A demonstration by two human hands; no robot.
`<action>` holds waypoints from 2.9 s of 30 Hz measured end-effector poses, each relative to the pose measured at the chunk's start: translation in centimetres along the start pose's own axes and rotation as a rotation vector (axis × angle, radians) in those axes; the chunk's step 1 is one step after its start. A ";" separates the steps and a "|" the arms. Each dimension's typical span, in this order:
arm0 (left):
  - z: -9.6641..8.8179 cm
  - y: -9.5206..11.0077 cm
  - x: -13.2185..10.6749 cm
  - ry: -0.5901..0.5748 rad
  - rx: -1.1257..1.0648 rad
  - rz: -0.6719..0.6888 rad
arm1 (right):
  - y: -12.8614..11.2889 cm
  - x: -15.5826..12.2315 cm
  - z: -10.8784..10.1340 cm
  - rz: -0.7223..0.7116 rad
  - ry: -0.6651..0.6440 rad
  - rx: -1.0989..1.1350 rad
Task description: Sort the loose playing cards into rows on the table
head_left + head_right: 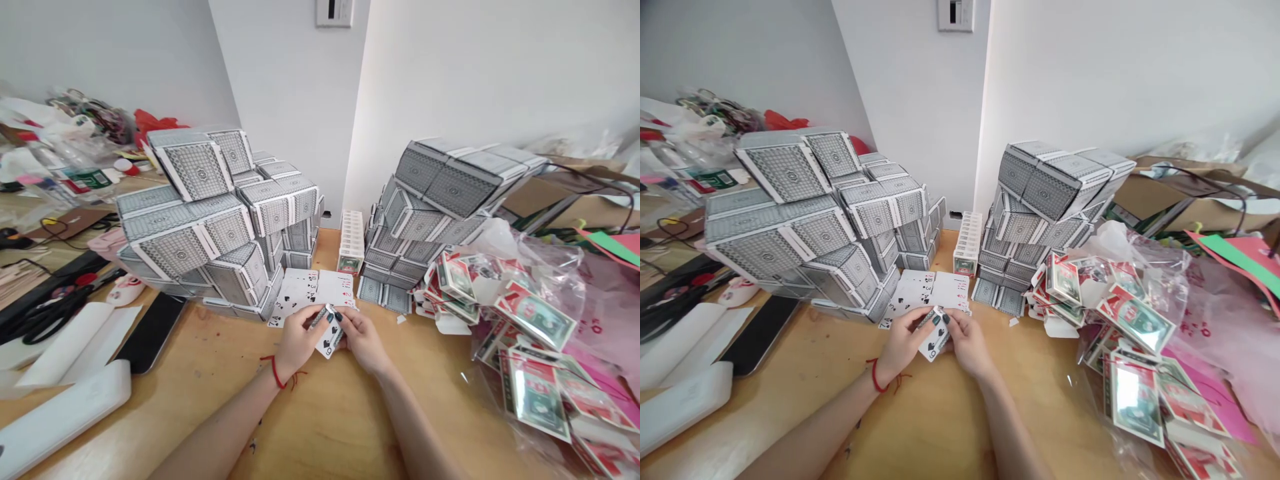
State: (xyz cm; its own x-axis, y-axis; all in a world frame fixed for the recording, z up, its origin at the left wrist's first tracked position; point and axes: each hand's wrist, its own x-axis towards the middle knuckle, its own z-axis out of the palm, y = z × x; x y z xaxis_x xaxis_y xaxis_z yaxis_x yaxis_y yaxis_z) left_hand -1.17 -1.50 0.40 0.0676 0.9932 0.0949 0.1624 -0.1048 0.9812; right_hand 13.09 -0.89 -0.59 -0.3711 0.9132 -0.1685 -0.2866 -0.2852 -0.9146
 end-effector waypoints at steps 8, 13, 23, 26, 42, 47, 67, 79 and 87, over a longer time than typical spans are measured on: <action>0.0 -0.3 0.2 0.041 0.072 0.023 | -0.1 0.0 0.4 -0.053 -0.073 0.005; 0.1 0.4 -0.2 0.035 0.016 0.049 | 0.4 -0.2 0.9 -0.104 -0.055 -0.063; 0.1 -0.5 0.1 0.153 0.148 0.032 | 0.6 -0.2 1.2 -0.121 -0.030 -0.147; 0.0 -0.6 0.1 0.154 0.147 0.040 | 0.5 -0.2 1.3 -0.112 -0.075 -0.101; 0.6 -0.1 -0.2 0.123 0.125 0.025 | 0.4 -0.4 1.1 -0.064 0.122 -0.263; 0.7 -0.3 -0.2 0.161 0.055 -0.011 | 0.1 -0.2 0.7 -0.152 0.197 -0.225; 0.1 -0.9 0.3 0.094 0.141 0.058 | -0.2 0.2 0.0 -0.182 0.224 -0.325; -0.4 -0.6 0.1 0.090 0.183 0.193 | -0.2 -0.4 0.7 -0.028 -0.058 -0.102; -0.3 -0.2 0.2 0.059 0.118 0.099 | -0.4 -0.6 0.7 -0.041 -0.156 -0.098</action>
State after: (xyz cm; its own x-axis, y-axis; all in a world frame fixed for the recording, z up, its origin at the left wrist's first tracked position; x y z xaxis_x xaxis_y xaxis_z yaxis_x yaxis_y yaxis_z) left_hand -1.50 -1.31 0.28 0.0319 0.9787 0.2028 0.2725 -0.2037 0.9404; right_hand 12.78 -1.57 0.15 -0.4958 0.8649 -0.0781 -0.2199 -0.2120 -0.9522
